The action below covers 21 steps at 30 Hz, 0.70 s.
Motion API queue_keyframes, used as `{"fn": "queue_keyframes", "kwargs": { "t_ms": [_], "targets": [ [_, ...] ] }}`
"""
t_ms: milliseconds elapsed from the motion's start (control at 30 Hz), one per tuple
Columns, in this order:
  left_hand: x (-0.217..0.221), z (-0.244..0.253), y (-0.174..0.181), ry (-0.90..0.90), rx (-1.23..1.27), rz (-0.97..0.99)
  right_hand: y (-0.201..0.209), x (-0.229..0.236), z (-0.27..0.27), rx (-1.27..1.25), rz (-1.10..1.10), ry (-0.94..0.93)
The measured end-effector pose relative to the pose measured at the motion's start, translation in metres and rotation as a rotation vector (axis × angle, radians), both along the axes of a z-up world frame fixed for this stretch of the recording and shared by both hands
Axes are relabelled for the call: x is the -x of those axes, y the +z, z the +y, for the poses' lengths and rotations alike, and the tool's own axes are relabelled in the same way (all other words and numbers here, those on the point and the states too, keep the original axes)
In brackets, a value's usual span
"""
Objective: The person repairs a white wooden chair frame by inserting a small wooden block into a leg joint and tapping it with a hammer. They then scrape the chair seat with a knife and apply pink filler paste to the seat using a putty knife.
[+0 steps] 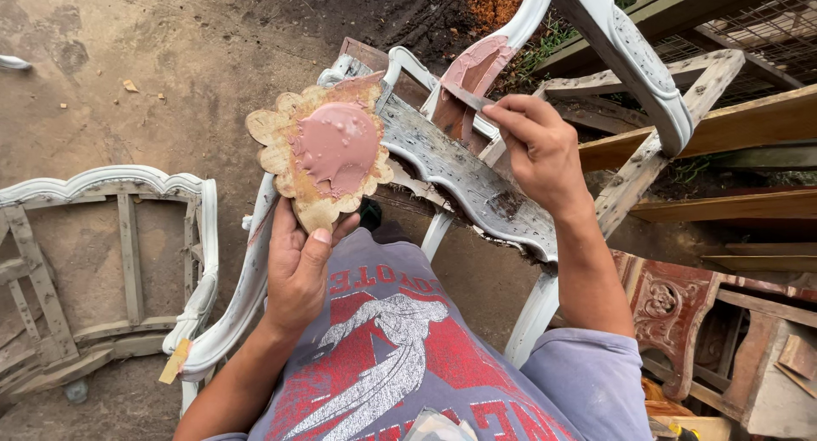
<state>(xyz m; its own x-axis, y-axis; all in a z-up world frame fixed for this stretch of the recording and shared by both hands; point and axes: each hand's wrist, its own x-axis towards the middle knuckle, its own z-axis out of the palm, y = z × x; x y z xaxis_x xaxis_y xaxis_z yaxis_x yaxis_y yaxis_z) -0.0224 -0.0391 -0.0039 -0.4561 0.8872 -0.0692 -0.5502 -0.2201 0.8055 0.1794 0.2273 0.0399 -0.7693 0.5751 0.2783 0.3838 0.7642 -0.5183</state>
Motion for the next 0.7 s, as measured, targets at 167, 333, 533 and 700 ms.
{"fn": "queue_keyframes", "kwargs": {
  "t_ms": [167,333,533,700],
  "targets": [
    [0.000,0.001,0.000,-0.008,-0.007,-0.005,0.002,-0.004,-0.017,0.000,-0.061,0.055],
    [0.000,0.003,0.000,-0.020,-0.010,0.002,0.013,-0.015,-0.022,-0.022,-0.085,0.058],
    [0.000,0.003,0.001,-0.025,-0.005,0.013,0.014,-0.011,-0.017,0.066,-0.040,-0.078],
    [0.000,0.000,0.002,-0.007,-0.001,0.024,0.021,-0.007,-0.021,-0.141,-0.082,0.036]
  ]
}}
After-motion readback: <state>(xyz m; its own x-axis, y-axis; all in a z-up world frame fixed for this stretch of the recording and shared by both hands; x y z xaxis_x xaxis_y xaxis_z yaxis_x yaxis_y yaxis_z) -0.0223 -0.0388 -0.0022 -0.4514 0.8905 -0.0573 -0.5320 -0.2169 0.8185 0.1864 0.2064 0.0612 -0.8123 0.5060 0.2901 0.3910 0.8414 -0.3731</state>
